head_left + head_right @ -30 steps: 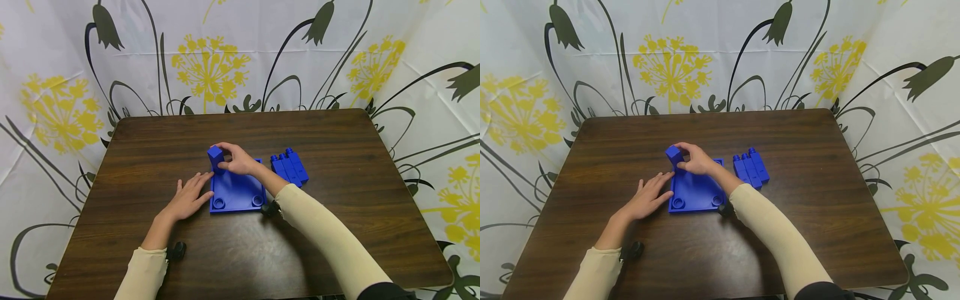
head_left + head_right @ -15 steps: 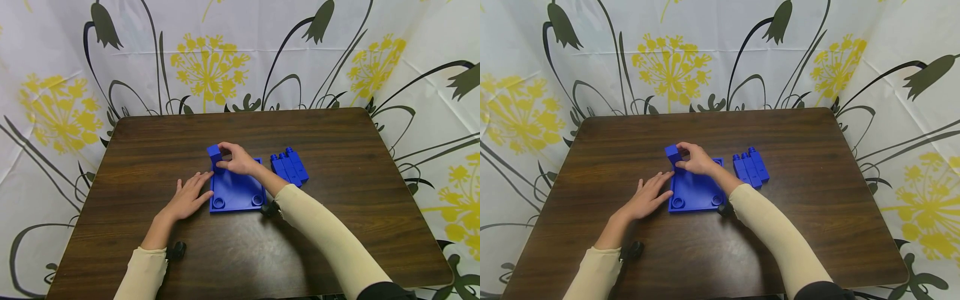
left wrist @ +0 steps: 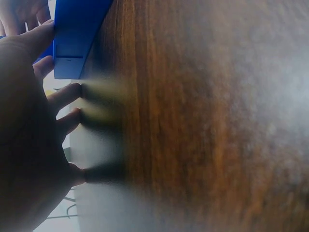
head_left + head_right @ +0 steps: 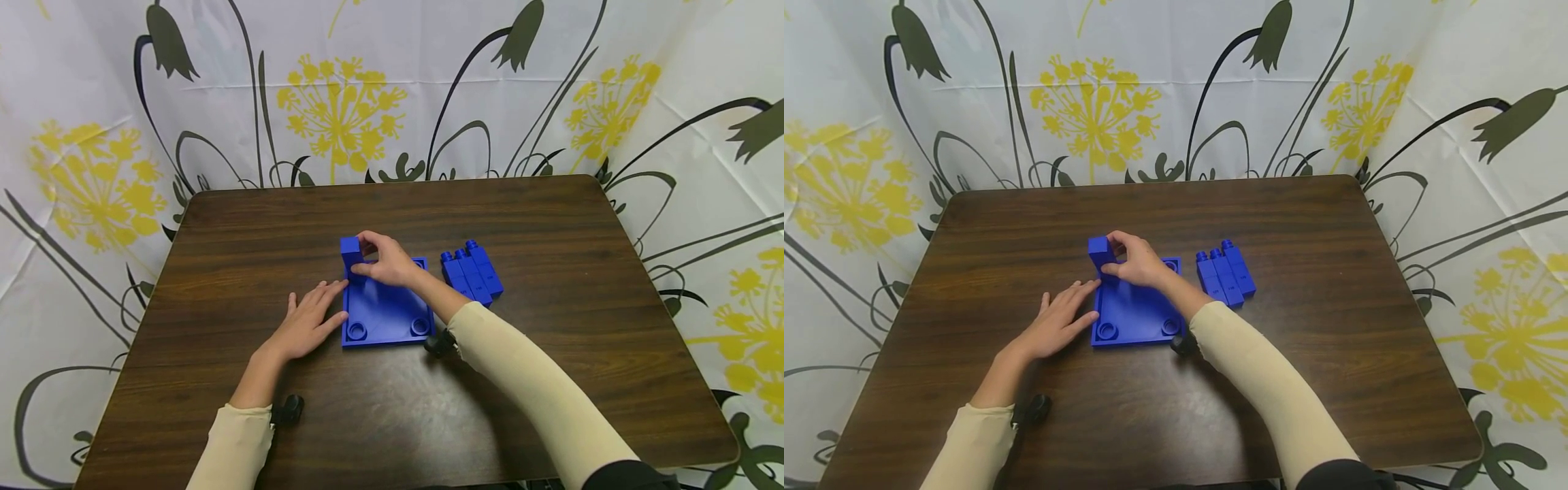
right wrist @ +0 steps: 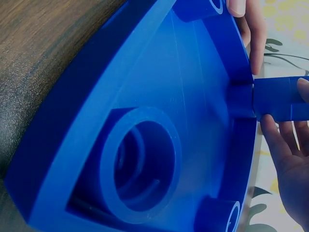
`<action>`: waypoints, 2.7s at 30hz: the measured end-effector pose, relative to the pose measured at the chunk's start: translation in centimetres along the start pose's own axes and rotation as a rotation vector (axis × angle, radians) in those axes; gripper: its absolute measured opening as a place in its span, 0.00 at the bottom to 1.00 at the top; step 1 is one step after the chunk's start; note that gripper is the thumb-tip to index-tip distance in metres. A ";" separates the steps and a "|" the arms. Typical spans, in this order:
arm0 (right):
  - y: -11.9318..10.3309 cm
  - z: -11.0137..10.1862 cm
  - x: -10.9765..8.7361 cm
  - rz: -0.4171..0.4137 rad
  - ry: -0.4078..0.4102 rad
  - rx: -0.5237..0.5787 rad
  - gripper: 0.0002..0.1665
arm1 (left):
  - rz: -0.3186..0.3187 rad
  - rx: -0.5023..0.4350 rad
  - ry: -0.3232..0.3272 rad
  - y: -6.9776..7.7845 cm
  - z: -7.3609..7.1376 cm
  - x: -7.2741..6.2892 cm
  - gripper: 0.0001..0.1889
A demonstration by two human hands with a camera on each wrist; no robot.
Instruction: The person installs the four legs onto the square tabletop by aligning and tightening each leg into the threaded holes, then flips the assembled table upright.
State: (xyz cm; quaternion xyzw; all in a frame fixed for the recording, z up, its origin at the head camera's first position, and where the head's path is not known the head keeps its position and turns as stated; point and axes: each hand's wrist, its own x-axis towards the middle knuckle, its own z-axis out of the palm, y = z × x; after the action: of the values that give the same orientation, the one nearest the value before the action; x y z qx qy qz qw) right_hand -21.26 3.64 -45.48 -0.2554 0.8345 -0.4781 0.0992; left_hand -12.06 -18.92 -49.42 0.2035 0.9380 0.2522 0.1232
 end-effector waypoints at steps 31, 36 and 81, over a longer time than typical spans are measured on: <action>0.6 -0.7 0.6 -0.069 -0.193 0.244 0.32 | -0.009 0.001 -0.004 0.2 0.0 0.0 0.33; 0.6 -0.6 0.5 -0.042 -0.174 0.200 0.31 | -0.006 -0.002 -0.008 0.2 -0.1 0.0 0.34; 0.0 1.4 0.4 0.089 0.129 -0.081 0.29 | 0.010 0.002 0.006 0.2 -0.2 -0.1 0.34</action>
State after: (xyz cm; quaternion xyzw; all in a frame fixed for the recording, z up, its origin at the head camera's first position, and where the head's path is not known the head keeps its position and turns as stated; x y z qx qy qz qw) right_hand -21.06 2.41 -46.17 -0.1905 0.8684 -0.4544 0.0558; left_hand -12.02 -18.88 -49.15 0.2075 0.9375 0.2527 0.1188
